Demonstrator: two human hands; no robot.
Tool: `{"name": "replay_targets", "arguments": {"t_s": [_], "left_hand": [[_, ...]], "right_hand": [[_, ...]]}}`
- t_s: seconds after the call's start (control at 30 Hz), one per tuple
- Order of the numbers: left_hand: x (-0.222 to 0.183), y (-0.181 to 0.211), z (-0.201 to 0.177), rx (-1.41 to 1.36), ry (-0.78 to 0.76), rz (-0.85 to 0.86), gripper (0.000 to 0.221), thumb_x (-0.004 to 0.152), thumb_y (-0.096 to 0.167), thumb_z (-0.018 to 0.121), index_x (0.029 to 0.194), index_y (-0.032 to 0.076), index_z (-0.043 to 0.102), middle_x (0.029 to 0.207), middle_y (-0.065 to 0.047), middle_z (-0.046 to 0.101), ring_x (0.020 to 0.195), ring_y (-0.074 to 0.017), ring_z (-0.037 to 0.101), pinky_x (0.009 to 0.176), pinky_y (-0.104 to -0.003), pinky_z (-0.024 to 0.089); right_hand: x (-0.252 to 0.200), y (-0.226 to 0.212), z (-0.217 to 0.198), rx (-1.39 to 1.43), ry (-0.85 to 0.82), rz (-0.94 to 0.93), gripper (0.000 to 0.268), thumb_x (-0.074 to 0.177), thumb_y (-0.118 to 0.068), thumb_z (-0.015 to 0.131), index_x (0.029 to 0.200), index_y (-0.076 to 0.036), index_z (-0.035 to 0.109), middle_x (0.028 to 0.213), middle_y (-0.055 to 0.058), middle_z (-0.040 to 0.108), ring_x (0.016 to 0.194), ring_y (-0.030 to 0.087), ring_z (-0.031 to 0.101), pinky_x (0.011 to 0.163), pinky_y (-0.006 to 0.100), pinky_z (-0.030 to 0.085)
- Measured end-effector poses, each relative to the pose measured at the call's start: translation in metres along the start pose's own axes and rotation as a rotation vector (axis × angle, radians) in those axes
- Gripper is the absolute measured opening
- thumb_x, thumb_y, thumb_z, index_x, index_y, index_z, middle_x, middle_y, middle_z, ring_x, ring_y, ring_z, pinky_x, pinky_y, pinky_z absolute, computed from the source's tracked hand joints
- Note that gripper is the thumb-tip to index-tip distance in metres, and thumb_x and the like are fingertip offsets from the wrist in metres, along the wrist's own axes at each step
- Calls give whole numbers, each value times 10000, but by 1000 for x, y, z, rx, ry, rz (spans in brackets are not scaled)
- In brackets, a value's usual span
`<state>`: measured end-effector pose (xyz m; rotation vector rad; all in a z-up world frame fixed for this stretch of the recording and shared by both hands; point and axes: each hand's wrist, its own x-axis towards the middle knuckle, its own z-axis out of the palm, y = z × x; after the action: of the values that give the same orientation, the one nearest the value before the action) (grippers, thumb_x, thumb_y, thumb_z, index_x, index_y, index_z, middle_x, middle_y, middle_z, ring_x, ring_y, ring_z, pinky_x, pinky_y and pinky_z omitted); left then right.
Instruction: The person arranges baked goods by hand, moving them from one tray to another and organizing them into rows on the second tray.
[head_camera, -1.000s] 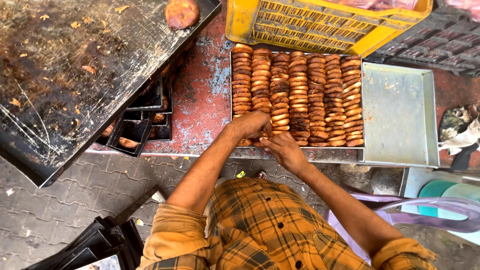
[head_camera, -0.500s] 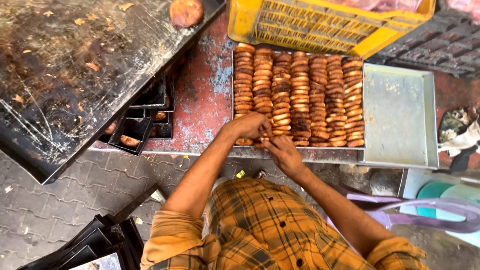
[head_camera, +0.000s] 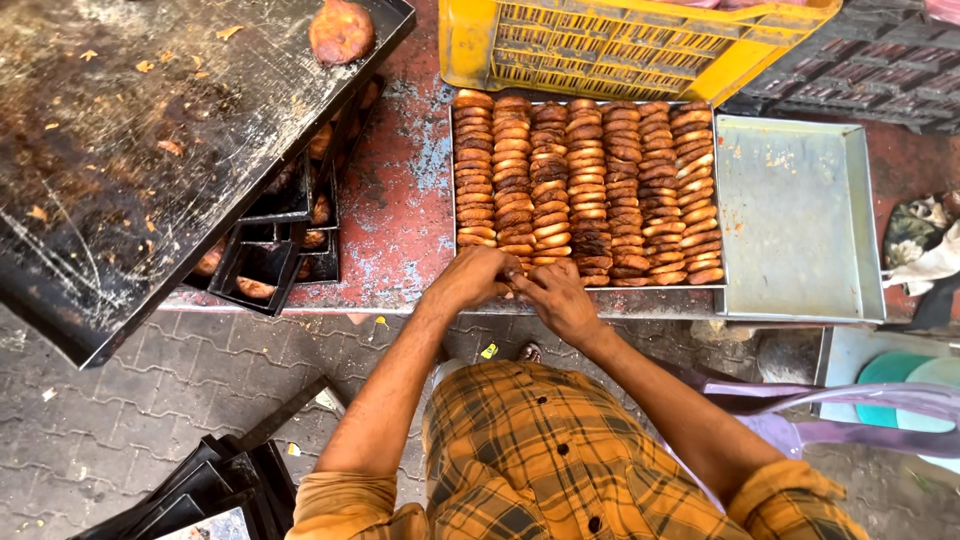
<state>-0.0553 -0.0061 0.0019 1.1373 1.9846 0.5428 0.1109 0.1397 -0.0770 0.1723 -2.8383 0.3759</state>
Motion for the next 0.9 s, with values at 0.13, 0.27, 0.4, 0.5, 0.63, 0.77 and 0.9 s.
{"name": "replay_targets", "arguments": {"t_s": [0.13, 0.27, 0.4, 0.5, 0.63, 0.77, 0.9], "left_hand": [[2, -6, 2, 49, 52, 63, 365, 773, 145, 847, 1125, 123, 753, 1082, -99, 770, 1009, -274, 721, 904, -445, 560], [-3, -7, 13, -55, 111, 117, 429, 732, 159, 872, 1131, 80, 736, 1083, -133, 761, 1001, -287, 726, 886, -437, 577], [-10, 3, 9, -137, 193, 41, 370, 815, 192, 797, 1154, 60, 727, 1137, -140, 740, 992, -292, 743, 902, -418, 590], [-19, 16, 7, -101, 380, 89, 369, 845, 206, 787, 1152, 13, 718, 1169, -174, 717, 1063, -341, 690, 957, -438, 537], [-36, 38, -2, -138, 488, 160, 329, 880, 214, 757, 1137, 8, 734, 1193, -175, 722, 1148, -340, 654, 1025, -434, 498], [-62, 62, -31, -236, 512, 155, 329, 895, 211, 745, 1153, 8, 725, 1216, -166, 716, 1160, -338, 665, 1003, -422, 517], [-101, 76, -86, -331, 620, 200, 326, 908, 210, 752, 1176, 27, 727, 1239, -153, 717, 1160, -321, 686, 963, -395, 543]], "right_hand": [[-11, 2, -31, 141, 135, 185, 525, 829, -301, 781, 1326, -177, 667, 1153, 72, 707, 1072, 239, 608, 1022, 445, 420], [-49, 39, -62, 314, 276, 478, 324, 896, -225, 797, 1197, -117, 743, 1171, 74, 715, 1101, 233, 639, 998, 411, 477], [-77, 77, -62, 473, 359, 608, 114, 950, -236, 762, 988, -129, 775, 1148, 32, 740, 1057, 164, 706, 889, 348, 594], [-75, 93, -50, 436, 308, 646, 176, 990, -238, 758, 860, -123, 786, 1091, 20, 786, 951, 130, 739, 777, 309, 609], [-40, 88, -48, 293, 364, 293, 217, 876, -171, 812, 1047, -44, 774, 1161, 109, 728, 1048, 242, 686, 919, 387, 574], [27, 65, -76, 545, 369, 319, 248, 903, -155, 800, 1108, -22, 760, 1149, 125, 710, 993, 224, 706, 850, 346, 598], [116, 46, -114, 632, 342, 189, 98, 932, -96, 783, 1013, -40, 778, 1077, 98, 751, 1008, 198, 732, 879, 331, 598]]}}
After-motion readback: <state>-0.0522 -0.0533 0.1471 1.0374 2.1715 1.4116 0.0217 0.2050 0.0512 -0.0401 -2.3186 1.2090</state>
